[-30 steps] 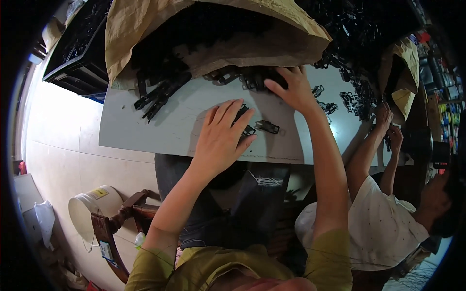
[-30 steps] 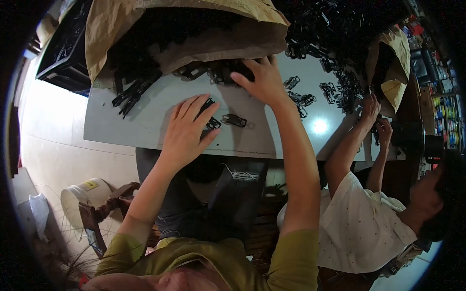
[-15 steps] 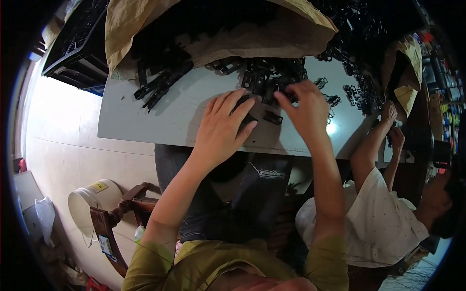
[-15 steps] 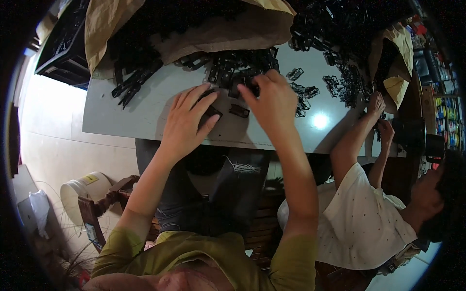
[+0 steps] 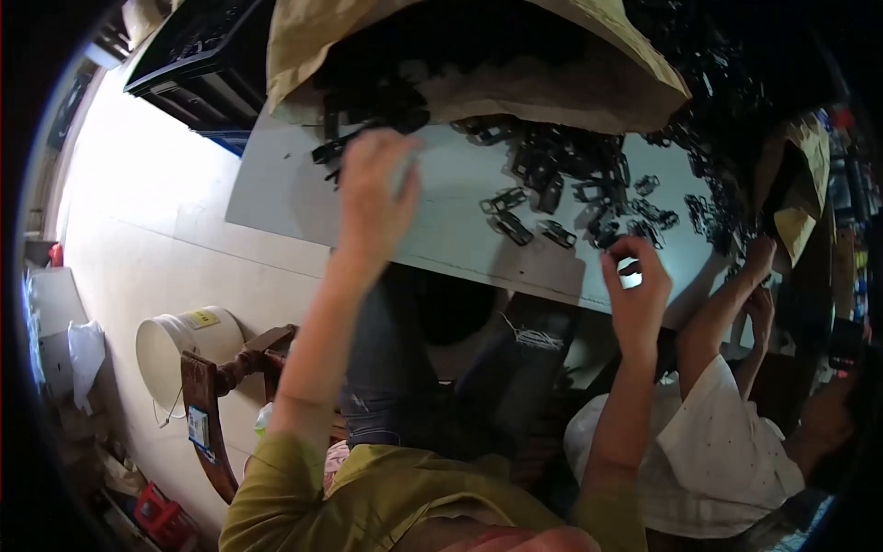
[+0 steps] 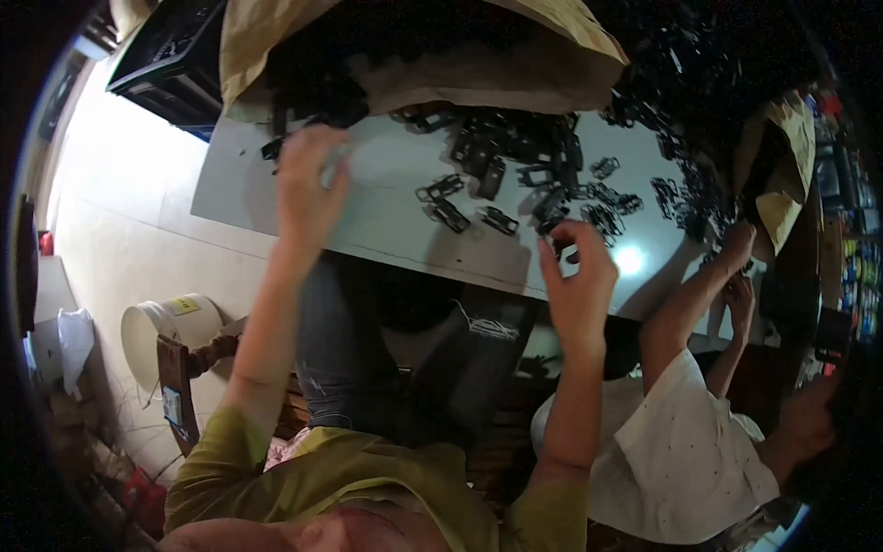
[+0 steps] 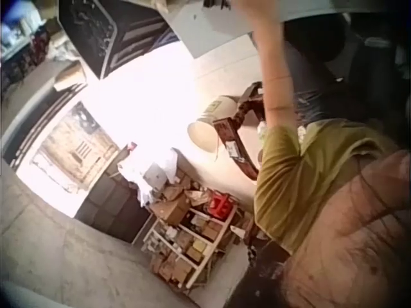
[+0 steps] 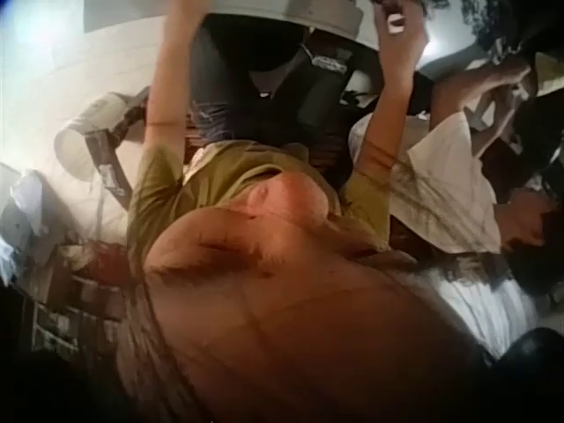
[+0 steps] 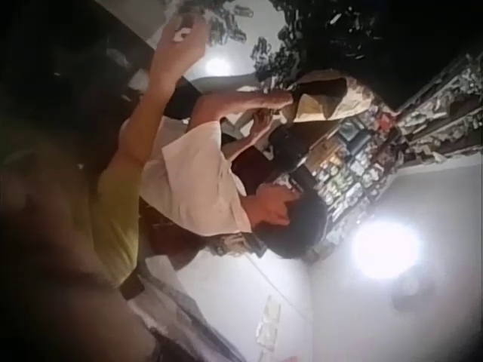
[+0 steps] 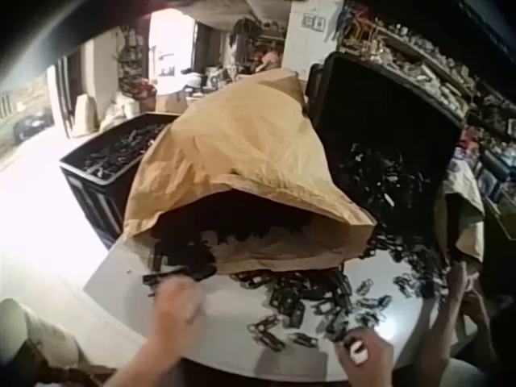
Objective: Assembling plastic side-release buckles by joining male and female components at a workbench.
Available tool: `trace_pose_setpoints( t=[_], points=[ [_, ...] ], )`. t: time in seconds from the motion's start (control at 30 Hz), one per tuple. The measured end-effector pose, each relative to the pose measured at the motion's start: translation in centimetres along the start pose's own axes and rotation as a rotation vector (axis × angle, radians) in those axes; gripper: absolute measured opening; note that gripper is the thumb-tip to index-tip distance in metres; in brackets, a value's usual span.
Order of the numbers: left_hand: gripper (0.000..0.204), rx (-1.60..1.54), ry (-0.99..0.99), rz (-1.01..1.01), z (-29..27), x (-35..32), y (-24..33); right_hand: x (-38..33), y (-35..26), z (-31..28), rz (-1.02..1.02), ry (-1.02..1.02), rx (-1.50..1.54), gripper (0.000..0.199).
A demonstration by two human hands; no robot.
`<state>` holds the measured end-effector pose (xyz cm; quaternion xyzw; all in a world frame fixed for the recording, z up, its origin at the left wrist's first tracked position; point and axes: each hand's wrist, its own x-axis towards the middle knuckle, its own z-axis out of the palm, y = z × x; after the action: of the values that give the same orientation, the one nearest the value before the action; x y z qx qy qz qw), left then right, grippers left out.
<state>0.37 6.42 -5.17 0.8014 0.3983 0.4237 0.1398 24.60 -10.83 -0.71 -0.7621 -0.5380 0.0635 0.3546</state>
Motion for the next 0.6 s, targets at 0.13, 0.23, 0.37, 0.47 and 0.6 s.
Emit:
trace_pose_setpoints(
  t=[0.13, 0.23, 0.37, 0.47, 0.6],
  points=[
    [0.027, 0.258, -0.003, 0.000, -0.8, 2.8, -1.1, -3.1, 0.6, 0.6, -0.051, -0.071, -0.055, 0.030],
    [0.028, 0.363, -0.137, 0.049, 0.2, 4.0, -1.7, -3.5, 0.7, 1.1, -0.062, -0.075, -0.157, 0.033],
    [0.026, 0.456, -0.229, 0.098, 0.4, 4.9, -1.8, -4.0, 0.1, 1.2, -0.002, -0.089, -0.193, 0.032],
    [0.024, 0.448, -0.234, 0.148, 0.5, 4.9, -1.9, -3.6, 0.4, 1.2, 0.004, -0.095, -0.147, 0.029],
    [0.015, 0.101, -0.050, 0.083, 0.0, 4.5, -0.1, -1.0, -1.1, 1.7, -0.177, 0.028, -0.186, 0.027]
  ],
)
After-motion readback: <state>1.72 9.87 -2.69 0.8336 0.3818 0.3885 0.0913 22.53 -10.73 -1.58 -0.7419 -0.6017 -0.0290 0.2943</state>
